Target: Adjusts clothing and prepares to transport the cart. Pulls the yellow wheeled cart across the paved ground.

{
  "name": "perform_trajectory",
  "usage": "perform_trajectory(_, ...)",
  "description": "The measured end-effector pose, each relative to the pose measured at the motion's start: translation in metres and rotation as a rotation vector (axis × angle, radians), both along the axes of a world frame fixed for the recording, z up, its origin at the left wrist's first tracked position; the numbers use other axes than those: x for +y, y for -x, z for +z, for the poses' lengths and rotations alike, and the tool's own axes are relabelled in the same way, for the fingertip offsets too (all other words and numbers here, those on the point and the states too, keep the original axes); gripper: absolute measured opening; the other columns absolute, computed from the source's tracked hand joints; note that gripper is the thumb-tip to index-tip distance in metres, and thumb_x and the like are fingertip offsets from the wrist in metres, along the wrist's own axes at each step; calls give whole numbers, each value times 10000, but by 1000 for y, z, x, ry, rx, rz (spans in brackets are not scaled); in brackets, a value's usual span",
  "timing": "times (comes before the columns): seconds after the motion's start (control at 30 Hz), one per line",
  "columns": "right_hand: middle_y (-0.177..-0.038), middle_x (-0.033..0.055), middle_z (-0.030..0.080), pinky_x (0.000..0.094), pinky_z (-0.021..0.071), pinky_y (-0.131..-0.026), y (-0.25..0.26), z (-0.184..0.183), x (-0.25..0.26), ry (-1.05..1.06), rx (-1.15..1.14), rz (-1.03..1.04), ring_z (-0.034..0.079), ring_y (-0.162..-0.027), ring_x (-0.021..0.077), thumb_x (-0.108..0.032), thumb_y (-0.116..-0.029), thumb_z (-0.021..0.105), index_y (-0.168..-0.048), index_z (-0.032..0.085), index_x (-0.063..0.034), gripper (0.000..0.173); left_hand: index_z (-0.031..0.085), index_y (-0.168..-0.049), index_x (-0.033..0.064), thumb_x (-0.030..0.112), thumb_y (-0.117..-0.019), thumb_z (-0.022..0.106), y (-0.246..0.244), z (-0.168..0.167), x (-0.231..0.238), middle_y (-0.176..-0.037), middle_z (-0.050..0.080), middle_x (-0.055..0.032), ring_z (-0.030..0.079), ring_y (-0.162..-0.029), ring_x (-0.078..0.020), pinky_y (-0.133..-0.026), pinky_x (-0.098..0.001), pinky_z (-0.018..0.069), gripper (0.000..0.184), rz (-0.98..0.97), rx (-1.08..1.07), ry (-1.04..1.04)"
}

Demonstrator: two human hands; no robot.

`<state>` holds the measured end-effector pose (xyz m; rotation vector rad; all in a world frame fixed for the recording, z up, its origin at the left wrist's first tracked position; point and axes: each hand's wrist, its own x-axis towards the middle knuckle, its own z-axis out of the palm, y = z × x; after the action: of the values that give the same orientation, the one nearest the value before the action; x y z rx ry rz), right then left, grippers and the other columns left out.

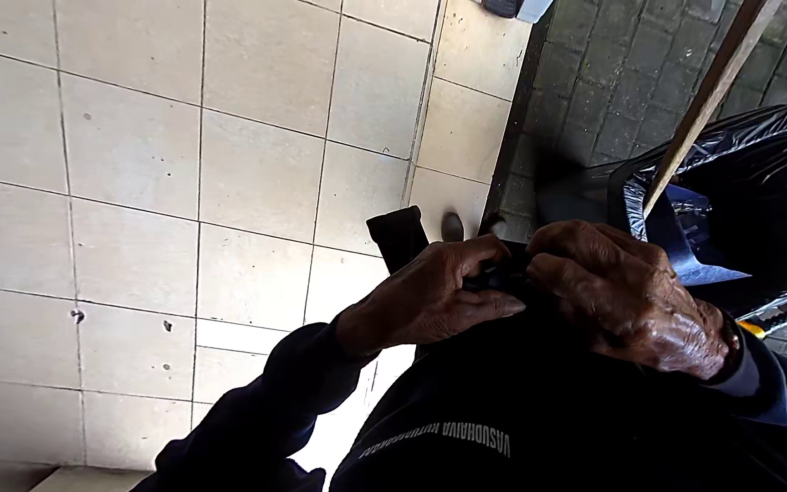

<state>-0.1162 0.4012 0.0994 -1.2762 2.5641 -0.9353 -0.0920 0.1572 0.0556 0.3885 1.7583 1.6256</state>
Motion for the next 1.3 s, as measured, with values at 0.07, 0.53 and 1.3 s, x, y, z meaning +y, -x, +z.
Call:
perform_trajectory(0.07, -1017, 157, 697, 327, 541, -717, -3, -6, 0, 34, 8, -13, 672, -887, 233, -157, -1032, 566, -1028, 726, -59, 188, 719, -1038, 116, 313, -984, 685, -2, 0, 2, -800, 689, 82, 627, -705, 45, -627, -142, 523, 207, 41, 75, 58)
perform_trajectory(0.53, -1081, 64, 719, 232, 602, -743, 2, -32, 11, 413, -578, -242, 682, -850, 67, -142, -1063, 556, -1202, 641, 4, 219, 693, -907, 90, 241, -1017, 614, -15, -5, 4, -712, 606, 42, 546, -645, 7, -578, -168, 439, 203, 212, 270, 99)
perform_trajectory(1.3, -1175, 118, 708, 274, 533, -991, 14, -37, -4, 385, -769, -160, 652, -1111, 113, -233, -1053, 584, -1250, 682, 40, 351, 694, -886, 99, 259, -1018, 587, -16, -9, 12, -706, 644, 19, 598, -648, -17, -580, -205, 476, 234, 242, 373, 178)
